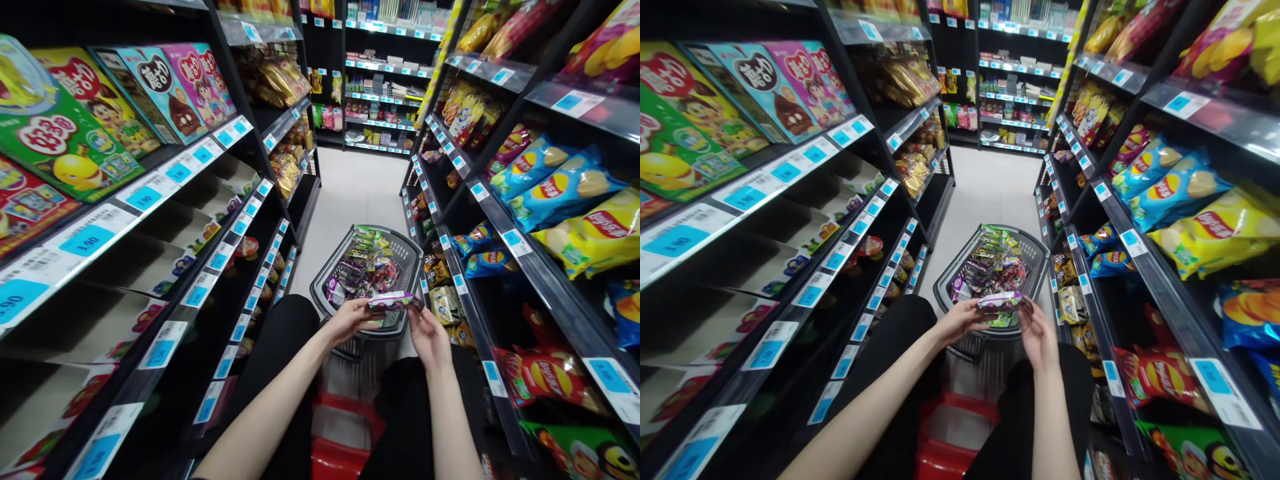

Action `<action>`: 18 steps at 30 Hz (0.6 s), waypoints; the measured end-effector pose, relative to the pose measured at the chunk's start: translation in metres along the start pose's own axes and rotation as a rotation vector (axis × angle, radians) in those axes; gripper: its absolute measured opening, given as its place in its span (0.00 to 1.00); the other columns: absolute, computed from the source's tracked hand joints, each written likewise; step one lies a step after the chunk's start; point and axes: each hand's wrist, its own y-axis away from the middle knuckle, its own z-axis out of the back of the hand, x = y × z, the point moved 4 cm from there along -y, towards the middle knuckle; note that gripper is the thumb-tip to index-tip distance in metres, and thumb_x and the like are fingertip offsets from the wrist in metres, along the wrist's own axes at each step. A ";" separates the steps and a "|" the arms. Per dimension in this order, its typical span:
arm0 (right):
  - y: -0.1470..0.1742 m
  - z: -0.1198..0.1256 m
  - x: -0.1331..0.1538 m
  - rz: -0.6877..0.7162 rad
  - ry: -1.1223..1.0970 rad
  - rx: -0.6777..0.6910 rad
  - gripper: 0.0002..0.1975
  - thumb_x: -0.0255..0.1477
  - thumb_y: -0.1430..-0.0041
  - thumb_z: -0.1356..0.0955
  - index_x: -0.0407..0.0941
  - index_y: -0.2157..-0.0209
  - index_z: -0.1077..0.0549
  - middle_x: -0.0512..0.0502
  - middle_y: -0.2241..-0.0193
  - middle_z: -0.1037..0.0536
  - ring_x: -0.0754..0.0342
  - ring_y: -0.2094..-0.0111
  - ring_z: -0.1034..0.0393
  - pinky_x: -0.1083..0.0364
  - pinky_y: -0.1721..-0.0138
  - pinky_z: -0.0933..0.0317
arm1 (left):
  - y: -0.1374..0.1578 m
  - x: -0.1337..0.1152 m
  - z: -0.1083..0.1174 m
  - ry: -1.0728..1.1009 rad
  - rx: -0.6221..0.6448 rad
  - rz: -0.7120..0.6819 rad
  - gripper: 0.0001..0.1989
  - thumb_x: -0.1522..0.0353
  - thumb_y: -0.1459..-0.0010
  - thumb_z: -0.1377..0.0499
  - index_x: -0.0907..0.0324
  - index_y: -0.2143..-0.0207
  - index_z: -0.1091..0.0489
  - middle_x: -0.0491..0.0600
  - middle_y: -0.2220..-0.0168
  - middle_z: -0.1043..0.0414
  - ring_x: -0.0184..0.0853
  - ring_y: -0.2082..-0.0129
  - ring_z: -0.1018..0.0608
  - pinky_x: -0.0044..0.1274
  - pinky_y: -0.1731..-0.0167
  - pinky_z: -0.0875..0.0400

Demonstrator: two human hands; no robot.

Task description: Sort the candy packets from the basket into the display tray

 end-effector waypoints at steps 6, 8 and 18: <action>-0.010 0.023 -0.013 0.005 0.560 -0.167 0.16 0.38 0.67 0.25 0.41 0.77 0.24 0.54 0.88 0.29 0.59 0.87 0.35 0.60 0.84 0.40 | -0.004 0.002 0.018 -0.419 -0.273 -0.045 0.16 0.58 0.52 0.42 0.61 0.79 0.36 0.41 0.87 0.35 0.28 0.87 0.32 0.19 0.84 0.42; -0.013 0.029 -0.014 0.021 0.614 -0.181 0.16 0.36 0.68 0.24 0.39 0.78 0.23 0.53 0.89 0.29 0.59 0.86 0.36 0.60 0.83 0.41 | -0.004 -0.001 0.023 -0.478 -0.333 -0.078 0.17 0.59 0.53 0.41 0.61 0.84 0.40 0.38 0.90 0.43 0.25 0.88 0.38 0.18 0.84 0.48; -0.015 0.021 -0.009 0.101 0.722 -0.128 0.18 0.41 0.66 0.26 0.40 0.75 0.23 0.48 0.81 0.23 0.51 0.77 0.30 0.55 0.74 0.38 | -0.005 -0.003 0.027 -0.466 -0.323 0.002 0.17 0.61 0.52 0.43 0.61 0.86 0.39 0.41 0.92 0.40 0.26 0.90 0.39 0.19 0.85 0.48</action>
